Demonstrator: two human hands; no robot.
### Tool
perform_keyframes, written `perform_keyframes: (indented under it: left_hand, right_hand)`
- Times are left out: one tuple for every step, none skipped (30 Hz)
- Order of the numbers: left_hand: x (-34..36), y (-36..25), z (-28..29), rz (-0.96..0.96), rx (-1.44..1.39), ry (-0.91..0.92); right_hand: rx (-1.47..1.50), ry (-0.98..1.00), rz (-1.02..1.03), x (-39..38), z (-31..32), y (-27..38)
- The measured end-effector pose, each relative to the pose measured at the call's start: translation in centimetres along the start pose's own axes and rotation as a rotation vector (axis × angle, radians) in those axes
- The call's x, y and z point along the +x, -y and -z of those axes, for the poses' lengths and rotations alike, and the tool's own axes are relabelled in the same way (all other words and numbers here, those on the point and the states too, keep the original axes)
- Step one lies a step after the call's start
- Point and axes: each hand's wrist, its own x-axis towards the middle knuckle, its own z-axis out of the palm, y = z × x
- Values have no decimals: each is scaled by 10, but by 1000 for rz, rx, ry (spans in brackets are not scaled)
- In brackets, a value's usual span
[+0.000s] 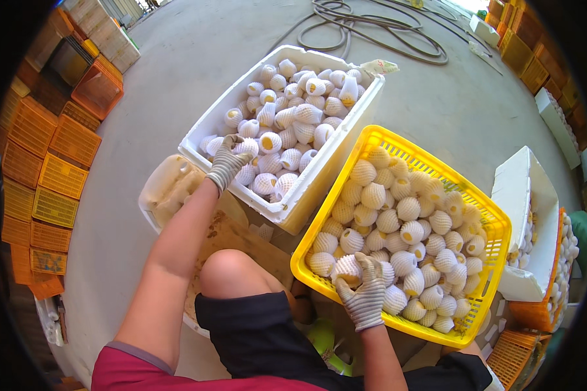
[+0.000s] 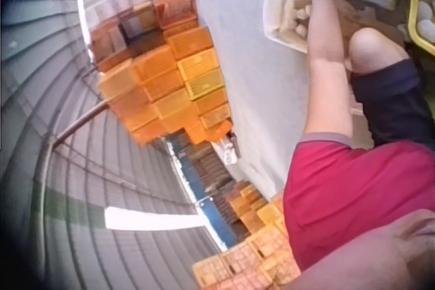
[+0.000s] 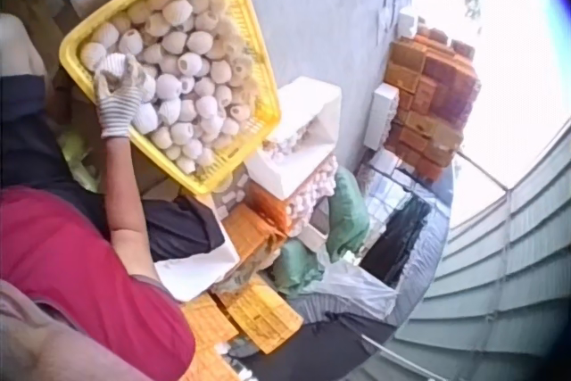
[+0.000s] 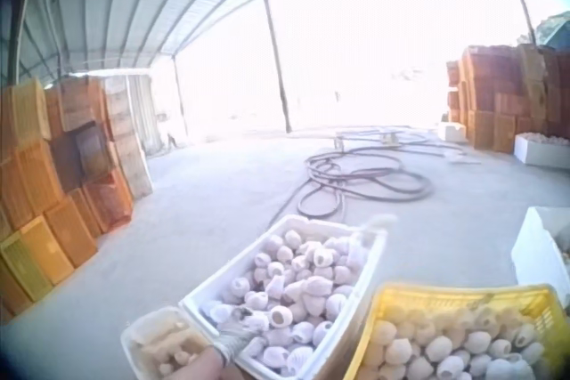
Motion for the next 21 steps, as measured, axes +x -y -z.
perform_keyframes:
  left_hand:
    - [-13, -40, 9, 311, -511, 58]
    - [-12, -50, 10, 385, -839, 128]
    - [-19, -48, 15, 384, -797, 124]
    - [-23, -45, 19, 383, -754, 122]
    - [-24, -43, 25, 409, -745, 134]
    - [-26, -43, 25, 397, -693, 127]
    - [-29, -43, 24, 384, -639, 122]
    - [-31, -44, 24, 372, -583, 118]
    - [-35, -58, 20, 370, -315, 134]
    - [-40, -54, 17, 211, -33, 146]
    - [-43, -50, 20, 59, 264, 109]
    - [-54, -69, 17, -48, 416, 72]
    - [-57, -79, 12, -89, 393, 125]
    - [-59, -74, 2, -232, 368, 88]
    - [-77, -115, -9, -48, 103, 281]
    - [-102, -157, -15, 151, -148, 468]
    - [-116, -166, -26, 117, -127, 592]
    - [-143, -185, -38, -14, -16, 585]
    - [-168, -206, -39, -25, 3, 665]
    - [-187, -201, -53, -253, 74, 634]
    - [-206, -210, -63, -205, 35, 691]
  right_hand:
    - [-33, -12, 14, 0, 1, -3]
    - [-66, -23, 27, 1, 2, -6]
    - [-56, -11, 19, 0, 2, -5]
    - [-46, 0, 11, 0, 2, -3]
    - [-36, 10, 0, -1, 1, -2]
    - [-43, 7, 10, -1, 1, -1]
    - [-49, 2, 18, -1, 1, 0]
    - [-54, -5, 24, 0, 0, 0]
    - [-21, -7, 1, 0, 0, -1]
    - [36, -4, -47, -3, -1, -5]
    - [123, -8, -63, -1, -3, -8]
    - [195, -17, -92, 0, -4, -15]
    - [439, -35, -233, -2, -7, -23]
    - [695, -57, -362, -1, -9, -25]
    - [747, -101, -385, 3, 0, -28]
    - [757, -95, -479, 3, 6, -34]
    - [832, -80, -523, 2, 11, -33]
    - [908, -71, -561, 3, 14, -34]
    - [988, -74, -530, 2, 14, -30]
    - [1056, -79, -532, 0, 15, -24]
    - [1130, -83, -537, -1, 19, -14]
